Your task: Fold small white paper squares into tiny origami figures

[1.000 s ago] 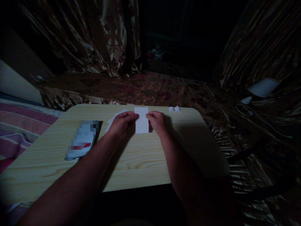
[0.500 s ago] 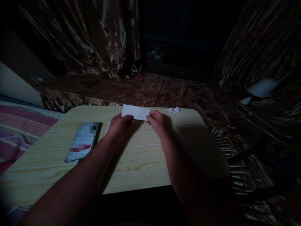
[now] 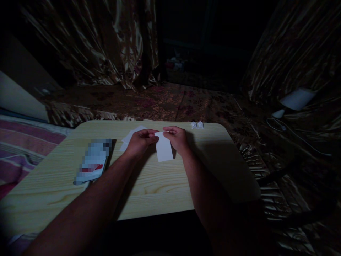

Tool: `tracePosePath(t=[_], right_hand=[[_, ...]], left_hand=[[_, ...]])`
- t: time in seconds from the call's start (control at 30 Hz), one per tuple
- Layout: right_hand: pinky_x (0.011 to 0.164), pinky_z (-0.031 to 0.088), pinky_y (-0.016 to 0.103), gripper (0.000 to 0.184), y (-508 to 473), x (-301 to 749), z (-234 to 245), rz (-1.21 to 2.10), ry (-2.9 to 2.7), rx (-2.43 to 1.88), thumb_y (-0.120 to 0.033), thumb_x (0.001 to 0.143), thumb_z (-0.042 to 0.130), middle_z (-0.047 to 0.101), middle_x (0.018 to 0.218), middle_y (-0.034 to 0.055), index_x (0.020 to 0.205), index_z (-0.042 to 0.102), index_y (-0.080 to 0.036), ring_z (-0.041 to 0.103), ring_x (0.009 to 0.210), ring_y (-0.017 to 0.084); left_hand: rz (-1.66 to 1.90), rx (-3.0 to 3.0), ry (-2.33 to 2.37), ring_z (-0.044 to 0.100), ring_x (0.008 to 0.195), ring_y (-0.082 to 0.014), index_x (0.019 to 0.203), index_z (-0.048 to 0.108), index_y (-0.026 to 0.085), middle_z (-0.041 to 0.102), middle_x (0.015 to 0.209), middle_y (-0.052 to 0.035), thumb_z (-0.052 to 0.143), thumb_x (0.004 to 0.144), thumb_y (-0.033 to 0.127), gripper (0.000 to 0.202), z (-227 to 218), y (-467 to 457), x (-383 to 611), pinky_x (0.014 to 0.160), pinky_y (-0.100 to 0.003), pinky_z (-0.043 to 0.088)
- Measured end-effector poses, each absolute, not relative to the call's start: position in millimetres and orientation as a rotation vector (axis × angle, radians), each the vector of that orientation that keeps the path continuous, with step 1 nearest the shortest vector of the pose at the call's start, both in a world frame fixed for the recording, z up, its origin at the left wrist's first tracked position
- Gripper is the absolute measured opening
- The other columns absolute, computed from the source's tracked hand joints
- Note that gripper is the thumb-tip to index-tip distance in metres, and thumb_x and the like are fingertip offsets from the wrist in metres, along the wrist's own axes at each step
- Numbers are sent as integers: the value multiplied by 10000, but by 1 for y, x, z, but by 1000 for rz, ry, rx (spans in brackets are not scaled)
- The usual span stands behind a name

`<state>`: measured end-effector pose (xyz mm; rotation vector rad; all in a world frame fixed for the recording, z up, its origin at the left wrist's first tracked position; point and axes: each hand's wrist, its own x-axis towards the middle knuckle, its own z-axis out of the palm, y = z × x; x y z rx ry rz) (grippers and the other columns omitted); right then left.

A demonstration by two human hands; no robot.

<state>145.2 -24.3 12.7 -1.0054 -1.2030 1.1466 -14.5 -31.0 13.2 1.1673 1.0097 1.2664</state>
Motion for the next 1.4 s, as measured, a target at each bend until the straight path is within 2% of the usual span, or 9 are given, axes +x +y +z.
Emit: tracePosePath(t=[0.13, 0.33, 0.43, 0.73, 0.83, 1.0, 1.2, 1.4], right_hand=[[604, 478, 259, 441, -28, 143, 15, 1243, -1229, -967, -354, 630, 725, 704, 842, 39, 1022, 636, -171, 630, 680, 154], [503, 417, 218, 292, -28, 142, 12, 1297, -1377, -1053, -352, 669, 683, 676, 703, 19, 861, 662, -134, 585, 577, 132], [471, 395, 210, 273, -28, 143, 11, 1279, -1403, -1069, -338, 677, 670, 662, 674, 7, 854, 670, -129, 559, 534, 120], [497, 377, 209, 445, -30, 147, 13, 1398, -1374, -952, -378, 669, 687, 688, 742, 9, 1053, 682, -152, 558, 550, 115], [499, 349, 205, 451, -30, 149, 13, 1384, -1373, -918, -362, 683, 681, 696, 768, 11, 1095, 681, -178, 534, 546, 103], [502, 333, 210, 352, -30, 152, 14, 1348, -1377, -939, -312, 660, 679, 709, 768, 20, 989, 731, -198, 524, 558, 108], [498, 342, 219, 319, -31, 151, 14, 1250, -1397, -966, -310, 689, 648, 712, 780, 22, 972, 738, -195, 525, 565, 117], [530, 382, 223, 304, -30, 148, 15, 1051, -1452, -977, -289, 746, 583, 723, 879, 31, 997, 732, -203, 556, 625, 124]], left_hand=[[1408, 1146, 1034, 509, 507, -95, 832, 693, 134, 619, 623, -12, 754, 568, 261, 300, 14, -30, -14, 513, -223, 392], [1491, 1143, 1102, 516, 513, -102, 830, 692, 130, 597, 599, -1, 721, 578, 221, 269, 17, -27, -19, 514, -226, 404], [1493, 1180, 1122, 510, 510, -102, 822, 696, 134, 592, 586, 2, 706, 586, 208, 247, 17, -27, -19, 506, -224, 393], [1493, 1106, 1046, 495, 498, -93, 802, 697, 153, 600, 599, 2, 677, 593, 184, 212, 18, -25, -23, 489, -219, 370], [1469, 1062, 1000, 520, 518, -97, 763, 684, 154, 612, 627, -7, 691, 591, 195, 177, 18, -26, -24, 508, -224, 388], [1441, 1037, 956, 528, 534, -94, 733, 660, 148, 589, 611, -5, 689, 598, 197, 146, 18, -26, -25, 534, -223, 406], [1461, 964, 932, 563, 567, -115, 879, 595, 190, 611, 674, 2, 681, 630, 244, 268, 20, -28, -22, 533, -233, 419], [1343, 991, 917, 560, 604, -118, 682, 589, 157, 605, 670, -14, 731, 627, 339, 238, 20, -32, -14, 555, -238, 420]])
